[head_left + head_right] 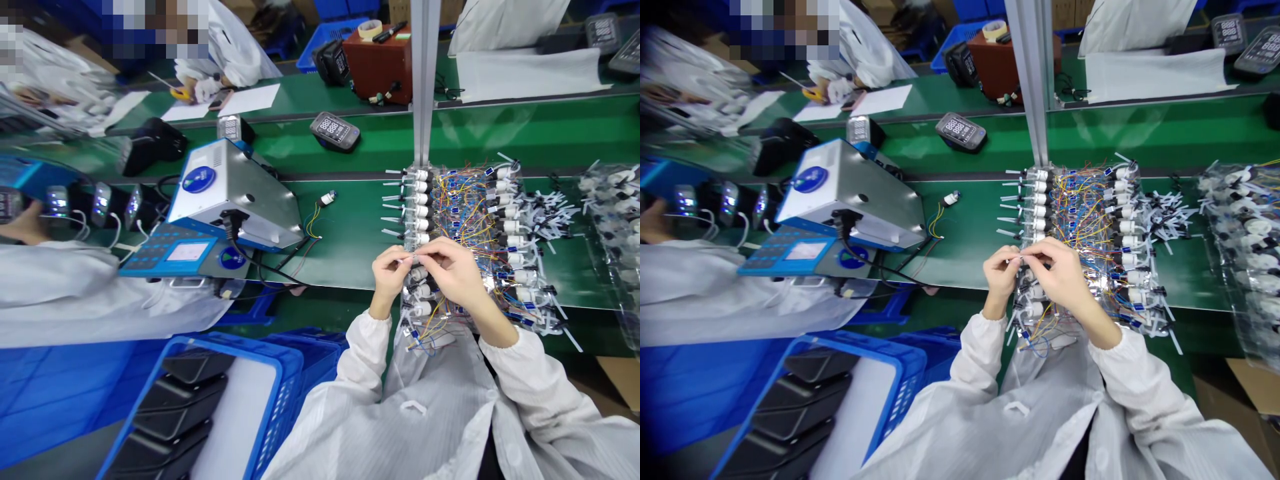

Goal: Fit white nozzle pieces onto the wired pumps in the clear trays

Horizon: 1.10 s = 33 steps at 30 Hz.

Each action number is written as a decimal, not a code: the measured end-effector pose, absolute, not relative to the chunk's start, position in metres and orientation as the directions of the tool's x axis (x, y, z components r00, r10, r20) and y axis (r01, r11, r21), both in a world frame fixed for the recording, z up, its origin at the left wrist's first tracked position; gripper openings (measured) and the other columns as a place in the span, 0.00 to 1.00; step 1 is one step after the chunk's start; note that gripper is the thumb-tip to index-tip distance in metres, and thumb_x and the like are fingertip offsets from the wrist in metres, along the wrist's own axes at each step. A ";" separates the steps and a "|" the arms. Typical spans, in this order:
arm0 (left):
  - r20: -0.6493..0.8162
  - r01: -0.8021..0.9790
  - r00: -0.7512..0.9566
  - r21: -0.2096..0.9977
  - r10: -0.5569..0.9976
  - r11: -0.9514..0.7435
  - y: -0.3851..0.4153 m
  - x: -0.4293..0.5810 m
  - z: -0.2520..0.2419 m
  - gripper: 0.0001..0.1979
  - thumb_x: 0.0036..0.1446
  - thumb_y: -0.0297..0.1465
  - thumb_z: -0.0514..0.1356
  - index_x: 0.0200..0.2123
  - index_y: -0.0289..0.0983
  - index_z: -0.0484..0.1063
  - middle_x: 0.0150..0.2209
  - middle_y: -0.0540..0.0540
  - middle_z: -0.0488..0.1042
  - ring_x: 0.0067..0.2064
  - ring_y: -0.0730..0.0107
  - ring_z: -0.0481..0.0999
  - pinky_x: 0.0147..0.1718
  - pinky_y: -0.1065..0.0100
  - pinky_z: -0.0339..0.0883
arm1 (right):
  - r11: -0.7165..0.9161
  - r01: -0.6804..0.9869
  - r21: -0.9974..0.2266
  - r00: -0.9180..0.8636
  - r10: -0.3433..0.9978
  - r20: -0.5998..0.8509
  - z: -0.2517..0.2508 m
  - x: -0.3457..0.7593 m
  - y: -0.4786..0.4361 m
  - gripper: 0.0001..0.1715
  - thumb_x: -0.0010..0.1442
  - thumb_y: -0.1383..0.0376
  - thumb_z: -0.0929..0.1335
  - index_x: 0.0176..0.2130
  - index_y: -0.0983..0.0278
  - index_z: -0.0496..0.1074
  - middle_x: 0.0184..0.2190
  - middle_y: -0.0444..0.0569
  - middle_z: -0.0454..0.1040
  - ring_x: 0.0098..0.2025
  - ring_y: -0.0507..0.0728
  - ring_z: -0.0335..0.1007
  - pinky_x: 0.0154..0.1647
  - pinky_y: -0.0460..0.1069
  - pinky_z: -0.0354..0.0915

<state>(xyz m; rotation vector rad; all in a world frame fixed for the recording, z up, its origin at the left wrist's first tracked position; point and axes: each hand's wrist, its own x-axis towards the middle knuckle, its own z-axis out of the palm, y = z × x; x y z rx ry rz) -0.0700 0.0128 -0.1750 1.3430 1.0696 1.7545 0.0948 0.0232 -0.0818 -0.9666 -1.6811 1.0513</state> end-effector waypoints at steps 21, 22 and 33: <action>0.424 0.047 -0.295 0.901 0.856 -0.431 0.011 -0.064 -0.177 0.09 0.60 0.38 0.70 0.33 0.40 0.85 0.27 0.48 0.75 0.31 0.70 0.73 0.33 0.67 0.66 | 0.349 0.179 -0.920 -0.263 0.918 0.297 -0.085 0.095 0.022 0.06 0.67 0.64 0.71 0.39 0.60 0.81 0.38 0.50 0.80 0.41 0.57 0.77 0.43 0.54 0.72; 0.421 0.046 -0.298 0.903 0.857 -0.428 0.011 -0.064 -0.177 0.09 0.60 0.38 0.70 0.33 0.40 0.84 0.26 0.48 0.75 0.31 0.70 0.73 0.33 0.67 0.65 | 0.347 0.181 -0.920 -0.269 0.917 0.293 -0.086 0.095 0.022 0.06 0.67 0.64 0.71 0.39 0.60 0.81 0.38 0.50 0.80 0.41 0.57 0.77 0.43 0.53 0.72; 0.443 0.021 -0.313 0.888 0.840 -0.460 0.010 -0.063 -0.179 0.05 0.61 0.34 0.69 0.34 0.39 0.84 0.27 0.50 0.76 0.31 0.72 0.73 0.33 0.68 0.65 | 0.354 0.223 -0.908 -0.303 0.911 0.281 -0.087 0.091 0.023 0.07 0.66 0.68 0.71 0.39 0.61 0.81 0.37 0.49 0.80 0.39 0.56 0.76 0.40 0.51 0.69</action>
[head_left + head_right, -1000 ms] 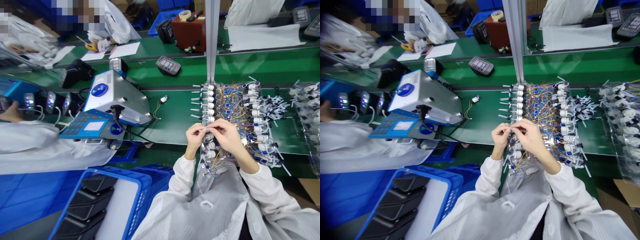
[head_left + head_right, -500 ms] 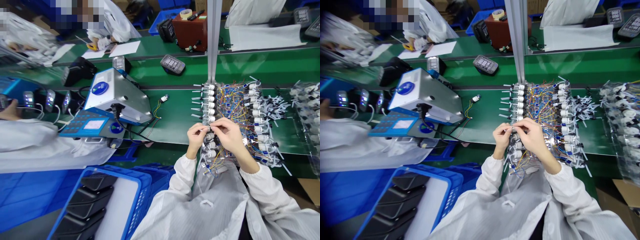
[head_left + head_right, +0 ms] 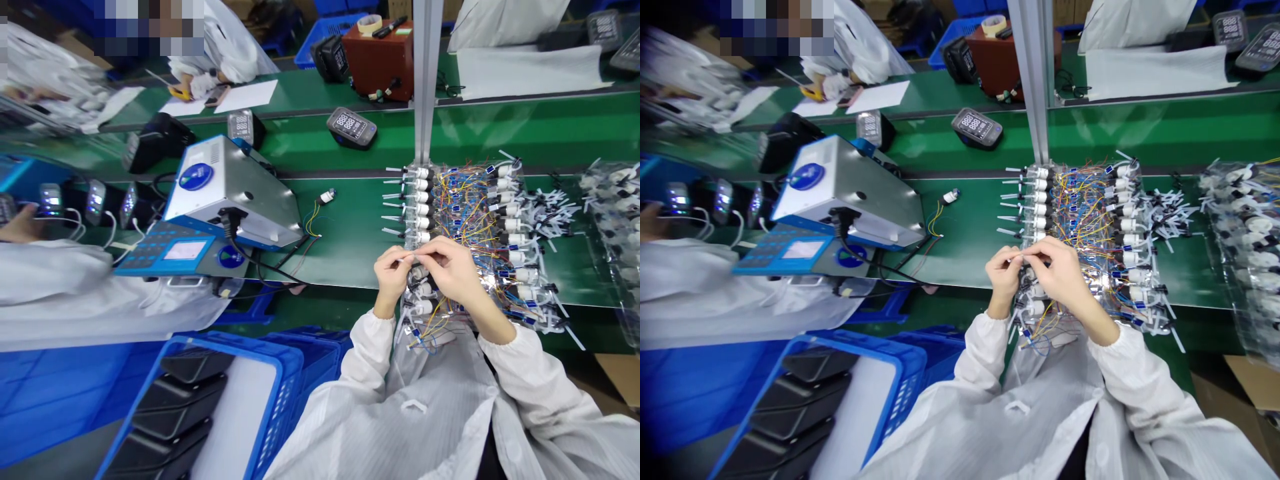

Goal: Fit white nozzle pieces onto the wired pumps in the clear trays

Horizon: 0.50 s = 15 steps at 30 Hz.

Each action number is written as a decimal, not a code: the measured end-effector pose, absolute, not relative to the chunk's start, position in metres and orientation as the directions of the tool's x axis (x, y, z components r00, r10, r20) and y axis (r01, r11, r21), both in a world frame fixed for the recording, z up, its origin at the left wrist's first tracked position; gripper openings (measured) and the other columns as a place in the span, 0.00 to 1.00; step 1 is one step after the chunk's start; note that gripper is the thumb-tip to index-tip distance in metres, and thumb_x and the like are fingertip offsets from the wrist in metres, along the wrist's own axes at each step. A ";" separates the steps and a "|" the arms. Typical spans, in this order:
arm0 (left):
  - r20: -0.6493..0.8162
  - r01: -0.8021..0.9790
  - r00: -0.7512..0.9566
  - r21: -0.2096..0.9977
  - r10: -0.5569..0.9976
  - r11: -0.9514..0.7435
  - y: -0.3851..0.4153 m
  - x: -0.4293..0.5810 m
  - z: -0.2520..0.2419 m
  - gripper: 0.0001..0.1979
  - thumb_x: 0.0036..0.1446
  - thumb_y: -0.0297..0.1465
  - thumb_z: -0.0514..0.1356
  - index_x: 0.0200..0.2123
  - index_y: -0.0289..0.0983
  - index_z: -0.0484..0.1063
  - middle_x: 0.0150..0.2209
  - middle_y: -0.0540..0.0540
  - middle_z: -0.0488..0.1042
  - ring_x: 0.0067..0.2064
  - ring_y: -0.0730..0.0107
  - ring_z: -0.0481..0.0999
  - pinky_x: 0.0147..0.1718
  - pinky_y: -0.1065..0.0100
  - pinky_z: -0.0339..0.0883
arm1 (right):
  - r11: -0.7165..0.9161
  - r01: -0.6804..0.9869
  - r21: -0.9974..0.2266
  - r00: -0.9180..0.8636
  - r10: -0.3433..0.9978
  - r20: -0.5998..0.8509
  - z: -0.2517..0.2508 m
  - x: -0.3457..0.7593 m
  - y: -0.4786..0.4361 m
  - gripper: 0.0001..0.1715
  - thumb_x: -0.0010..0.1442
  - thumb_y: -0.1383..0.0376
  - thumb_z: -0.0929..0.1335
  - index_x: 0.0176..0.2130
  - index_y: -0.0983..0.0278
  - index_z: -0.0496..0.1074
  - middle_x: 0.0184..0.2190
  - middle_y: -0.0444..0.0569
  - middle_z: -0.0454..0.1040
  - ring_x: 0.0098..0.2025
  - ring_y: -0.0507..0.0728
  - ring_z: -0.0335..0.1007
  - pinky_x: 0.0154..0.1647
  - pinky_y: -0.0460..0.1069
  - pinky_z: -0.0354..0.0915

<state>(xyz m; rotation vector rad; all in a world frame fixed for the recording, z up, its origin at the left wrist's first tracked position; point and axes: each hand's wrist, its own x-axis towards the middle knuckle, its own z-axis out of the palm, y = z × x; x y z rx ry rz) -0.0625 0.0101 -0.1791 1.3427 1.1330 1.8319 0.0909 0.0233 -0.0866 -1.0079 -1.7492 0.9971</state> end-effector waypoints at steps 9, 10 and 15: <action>0.457 0.137 -0.252 0.889 0.853 -0.436 0.009 -0.065 -0.174 0.05 0.61 0.33 0.69 0.37 0.39 0.85 0.29 0.49 0.77 0.32 0.72 0.74 0.34 0.68 0.67 | 0.361 0.297 -0.884 -0.335 0.906 0.258 -0.086 0.097 0.028 0.07 0.66 0.70 0.71 0.40 0.61 0.82 0.36 0.47 0.79 0.39 0.56 0.76 0.40 0.51 0.68; 0.455 0.120 -0.261 0.890 0.851 -0.440 0.010 -0.065 -0.175 0.04 0.60 0.32 0.69 0.38 0.39 0.85 0.30 0.49 0.78 0.33 0.72 0.75 0.35 0.69 0.67 | 0.361 0.290 -0.886 -0.322 0.909 0.265 -0.085 0.097 0.027 0.07 0.66 0.70 0.71 0.40 0.61 0.82 0.36 0.47 0.79 0.39 0.55 0.76 0.39 0.51 0.68; 0.427 0.014 -0.314 0.895 0.848 -0.446 0.010 -0.065 -0.177 0.01 0.59 0.30 0.70 0.36 0.40 0.84 0.32 0.48 0.79 0.36 0.71 0.77 0.38 0.69 0.69 | 0.325 0.254 -0.911 -0.263 0.929 0.259 -0.088 0.096 0.023 0.03 0.65 0.68 0.72 0.37 0.61 0.79 0.35 0.47 0.80 0.38 0.55 0.76 0.39 0.50 0.70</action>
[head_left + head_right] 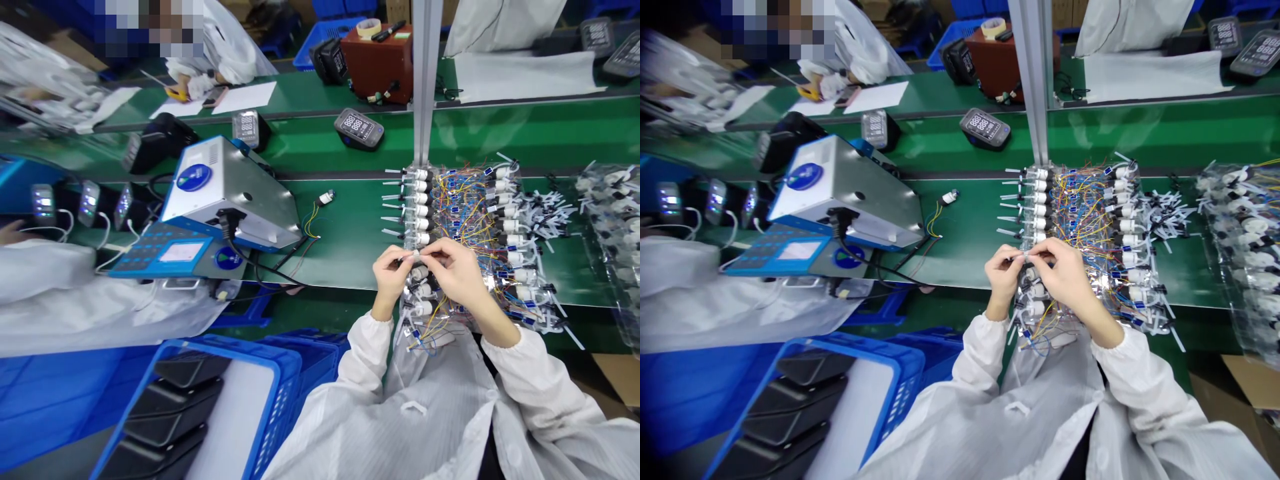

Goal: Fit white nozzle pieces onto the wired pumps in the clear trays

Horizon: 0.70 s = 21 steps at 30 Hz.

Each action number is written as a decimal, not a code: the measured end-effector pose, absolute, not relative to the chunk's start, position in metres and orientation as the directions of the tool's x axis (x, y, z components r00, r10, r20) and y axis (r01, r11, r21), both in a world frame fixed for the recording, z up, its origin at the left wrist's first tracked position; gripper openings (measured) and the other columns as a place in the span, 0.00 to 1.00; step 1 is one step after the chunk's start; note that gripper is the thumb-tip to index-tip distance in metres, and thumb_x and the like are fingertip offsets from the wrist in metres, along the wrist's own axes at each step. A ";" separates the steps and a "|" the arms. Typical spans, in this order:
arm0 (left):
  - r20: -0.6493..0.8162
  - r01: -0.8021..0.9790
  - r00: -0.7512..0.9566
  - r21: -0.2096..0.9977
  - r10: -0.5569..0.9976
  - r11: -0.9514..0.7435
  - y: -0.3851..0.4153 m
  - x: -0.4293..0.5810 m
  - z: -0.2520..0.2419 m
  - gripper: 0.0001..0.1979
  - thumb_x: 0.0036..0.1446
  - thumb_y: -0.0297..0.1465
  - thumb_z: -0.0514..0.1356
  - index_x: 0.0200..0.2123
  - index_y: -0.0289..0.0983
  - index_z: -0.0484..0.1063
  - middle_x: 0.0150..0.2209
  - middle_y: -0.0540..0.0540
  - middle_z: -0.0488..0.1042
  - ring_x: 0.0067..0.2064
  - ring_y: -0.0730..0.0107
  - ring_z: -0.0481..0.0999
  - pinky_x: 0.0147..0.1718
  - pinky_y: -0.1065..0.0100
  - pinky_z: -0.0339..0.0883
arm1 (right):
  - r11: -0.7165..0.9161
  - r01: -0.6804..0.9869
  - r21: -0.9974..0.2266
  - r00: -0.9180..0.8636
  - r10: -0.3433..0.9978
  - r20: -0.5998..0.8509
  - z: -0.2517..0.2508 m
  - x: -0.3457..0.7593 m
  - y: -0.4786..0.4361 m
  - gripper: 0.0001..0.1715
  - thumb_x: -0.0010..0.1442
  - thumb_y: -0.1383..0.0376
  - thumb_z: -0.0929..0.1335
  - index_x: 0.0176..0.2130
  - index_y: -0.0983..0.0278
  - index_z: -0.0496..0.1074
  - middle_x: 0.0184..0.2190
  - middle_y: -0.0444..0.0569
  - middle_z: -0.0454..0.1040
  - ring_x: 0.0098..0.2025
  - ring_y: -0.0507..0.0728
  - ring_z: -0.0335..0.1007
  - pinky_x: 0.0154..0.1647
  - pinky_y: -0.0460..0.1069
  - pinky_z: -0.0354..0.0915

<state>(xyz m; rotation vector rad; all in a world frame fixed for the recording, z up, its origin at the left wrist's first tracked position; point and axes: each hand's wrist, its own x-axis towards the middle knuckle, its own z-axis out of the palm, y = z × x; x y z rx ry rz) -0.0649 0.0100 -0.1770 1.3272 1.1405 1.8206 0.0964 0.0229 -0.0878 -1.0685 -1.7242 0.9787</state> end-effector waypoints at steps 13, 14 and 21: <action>0.423 0.105 -0.288 0.906 0.859 -0.411 0.010 -0.065 -0.174 0.06 0.60 0.34 0.70 0.33 0.38 0.83 0.30 0.47 0.79 0.34 0.69 0.78 0.36 0.67 0.70 | 0.235 0.162 -0.959 -0.281 0.942 0.183 -0.102 0.098 0.026 0.03 0.64 0.65 0.72 0.36 0.60 0.78 0.37 0.48 0.80 0.40 0.57 0.77 0.42 0.52 0.72; 0.424 0.108 -0.289 0.905 0.858 -0.410 0.010 -0.064 -0.174 0.06 0.60 0.34 0.70 0.33 0.38 0.83 0.30 0.47 0.79 0.34 0.70 0.78 0.36 0.67 0.70 | 0.235 0.158 -0.959 -0.279 0.942 0.185 -0.103 0.098 0.027 0.03 0.64 0.65 0.72 0.36 0.60 0.78 0.37 0.48 0.80 0.40 0.57 0.77 0.42 0.52 0.72; 0.439 0.084 -0.309 0.896 0.844 -0.435 0.007 -0.060 -0.177 0.03 0.60 0.31 0.70 0.33 0.38 0.83 0.30 0.48 0.79 0.33 0.71 0.78 0.35 0.68 0.70 | 0.233 0.203 -0.951 -0.322 0.933 0.160 -0.103 0.098 0.031 0.03 0.63 0.65 0.73 0.36 0.61 0.79 0.35 0.48 0.80 0.37 0.57 0.77 0.40 0.52 0.71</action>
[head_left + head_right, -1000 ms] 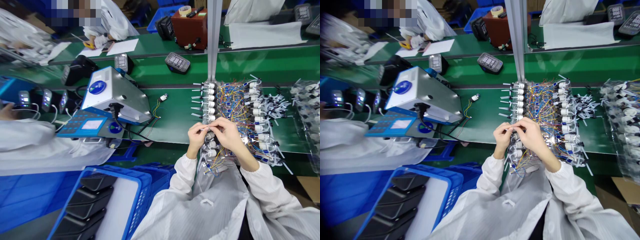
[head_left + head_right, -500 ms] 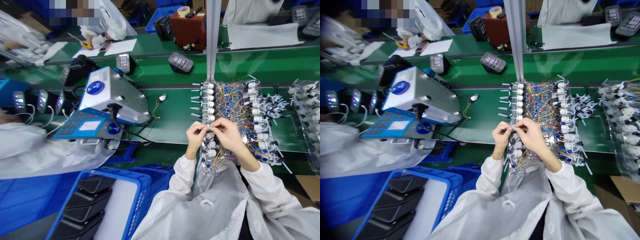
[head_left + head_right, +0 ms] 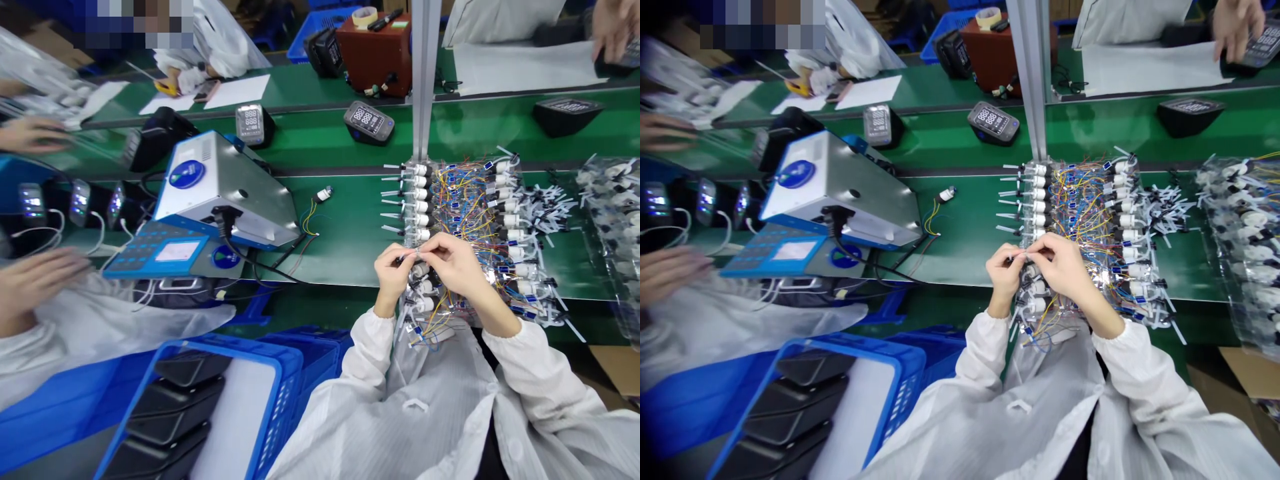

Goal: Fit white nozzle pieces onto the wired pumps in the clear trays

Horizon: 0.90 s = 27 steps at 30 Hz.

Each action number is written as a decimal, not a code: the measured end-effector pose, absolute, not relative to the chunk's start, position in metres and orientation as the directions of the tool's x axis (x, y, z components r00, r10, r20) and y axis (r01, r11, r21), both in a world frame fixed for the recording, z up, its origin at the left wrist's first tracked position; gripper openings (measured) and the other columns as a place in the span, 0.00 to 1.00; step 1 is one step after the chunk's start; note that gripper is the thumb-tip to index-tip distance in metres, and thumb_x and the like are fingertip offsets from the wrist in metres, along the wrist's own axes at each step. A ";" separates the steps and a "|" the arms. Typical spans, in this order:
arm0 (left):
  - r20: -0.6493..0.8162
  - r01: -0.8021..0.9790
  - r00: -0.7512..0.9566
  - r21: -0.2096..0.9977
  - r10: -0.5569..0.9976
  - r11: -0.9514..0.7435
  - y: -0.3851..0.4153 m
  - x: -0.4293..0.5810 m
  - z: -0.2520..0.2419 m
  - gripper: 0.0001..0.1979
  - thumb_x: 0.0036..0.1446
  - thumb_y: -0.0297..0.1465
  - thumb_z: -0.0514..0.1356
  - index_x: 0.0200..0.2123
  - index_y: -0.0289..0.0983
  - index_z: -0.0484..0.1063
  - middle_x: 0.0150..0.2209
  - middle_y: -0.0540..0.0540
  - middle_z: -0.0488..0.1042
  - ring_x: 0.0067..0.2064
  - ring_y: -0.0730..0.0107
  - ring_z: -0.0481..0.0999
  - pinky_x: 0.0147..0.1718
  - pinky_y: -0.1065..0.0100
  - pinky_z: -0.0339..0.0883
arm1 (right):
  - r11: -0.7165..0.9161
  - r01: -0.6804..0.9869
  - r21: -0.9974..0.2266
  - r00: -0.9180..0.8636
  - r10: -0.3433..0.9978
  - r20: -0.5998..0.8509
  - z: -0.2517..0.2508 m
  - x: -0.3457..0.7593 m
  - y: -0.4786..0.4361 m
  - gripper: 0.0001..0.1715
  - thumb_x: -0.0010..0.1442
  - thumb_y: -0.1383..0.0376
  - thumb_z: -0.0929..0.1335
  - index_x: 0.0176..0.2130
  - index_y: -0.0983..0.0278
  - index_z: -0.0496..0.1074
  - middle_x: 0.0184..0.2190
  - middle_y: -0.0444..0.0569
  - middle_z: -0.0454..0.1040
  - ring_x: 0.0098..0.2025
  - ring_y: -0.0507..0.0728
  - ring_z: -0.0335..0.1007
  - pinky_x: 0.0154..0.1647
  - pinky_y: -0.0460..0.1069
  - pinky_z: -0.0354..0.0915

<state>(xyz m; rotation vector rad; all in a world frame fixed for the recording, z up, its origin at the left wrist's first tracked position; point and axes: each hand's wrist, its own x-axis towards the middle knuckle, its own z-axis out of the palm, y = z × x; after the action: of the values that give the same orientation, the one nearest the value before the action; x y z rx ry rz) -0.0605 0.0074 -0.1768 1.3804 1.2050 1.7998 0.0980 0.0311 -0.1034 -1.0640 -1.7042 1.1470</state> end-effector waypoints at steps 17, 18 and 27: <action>0.434 0.035 -0.276 0.896 0.858 -0.442 0.016 -0.084 -0.178 0.18 0.60 0.47 0.68 0.38 0.38 0.83 0.39 0.41 0.80 0.42 0.63 0.79 0.42 0.62 0.73 | 0.046 0.014 -0.999 -0.223 0.974 0.041 -0.097 0.111 0.024 0.12 0.59 0.58 0.76 0.40 0.62 0.79 0.40 0.51 0.82 0.41 0.58 0.80 0.44 0.54 0.76; 0.375 0.009 -0.403 0.914 0.835 -0.405 0.019 -0.084 -0.181 0.18 0.61 0.48 0.67 0.38 0.37 0.82 0.40 0.41 0.79 0.43 0.65 0.79 0.41 0.64 0.72 | 0.084 0.082 -0.993 -0.206 0.976 0.065 -0.097 0.114 0.024 0.10 0.61 0.59 0.75 0.41 0.61 0.79 0.42 0.51 0.82 0.42 0.58 0.80 0.46 0.55 0.76; 0.159 0.009 -0.251 0.987 0.955 -0.162 0.050 -0.082 -0.169 0.16 0.60 0.42 0.69 0.38 0.33 0.83 0.38 0.42 0.82 0.38 0.70 0.78 0.40 0.69 0.70 | 0.533 0.535 -0.656 -0.433 0.839 0.328 -0.097 0.129 0.019 0.10 0.66 0.69 0.69 0.45 0.60 0.81 0.53 0.54 0.80 0.56 0.65 0.74 0.61 0.65 0.68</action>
<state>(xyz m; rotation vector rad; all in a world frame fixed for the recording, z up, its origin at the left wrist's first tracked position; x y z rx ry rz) -0.0820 0.0502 -0.1689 1.1891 1.3044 1.5258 0.1291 0.0195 -0.0971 -1.1087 -2.1339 0.6161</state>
